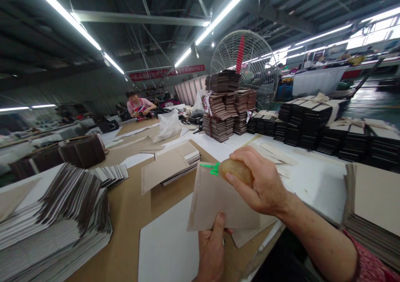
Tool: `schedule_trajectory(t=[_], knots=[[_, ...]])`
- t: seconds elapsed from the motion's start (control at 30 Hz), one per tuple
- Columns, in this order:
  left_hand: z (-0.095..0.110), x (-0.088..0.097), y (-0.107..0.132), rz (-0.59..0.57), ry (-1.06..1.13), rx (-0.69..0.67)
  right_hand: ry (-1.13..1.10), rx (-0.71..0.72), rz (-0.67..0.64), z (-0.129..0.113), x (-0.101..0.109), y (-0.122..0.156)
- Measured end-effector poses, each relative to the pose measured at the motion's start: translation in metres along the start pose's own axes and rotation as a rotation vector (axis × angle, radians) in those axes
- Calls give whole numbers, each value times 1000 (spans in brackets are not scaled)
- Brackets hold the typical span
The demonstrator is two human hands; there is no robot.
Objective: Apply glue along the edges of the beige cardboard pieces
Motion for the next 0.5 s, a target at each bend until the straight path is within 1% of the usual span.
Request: schedule_trajectory(t=[0.13,0.23,0.3,0.43,0.5], knots=[[-4,0,-1,6,39,27,-7,-10,-37,0,1,-2],[-9,-1,-3,12,88,38,-8,3,-6,-1,2,-1],[-10,0,-4,8,88,38,-6,1,4,-1,2,-2],[-11,0,-4,9,77,35,-24,-17,-54,-1,2,-3],[-11,0,-4,19,79,35,-22,-19,-32,-1,4,-2]])
Point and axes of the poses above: each hand's wrist, its own y-axis away from the middle knuckle, its own x-axis out of the back of the hand, z = x × y, the point moved 2 cm from there along -y, towards the middle knuckle, and after that the axes turned 3 degrees about z, right-handed, at the moved point
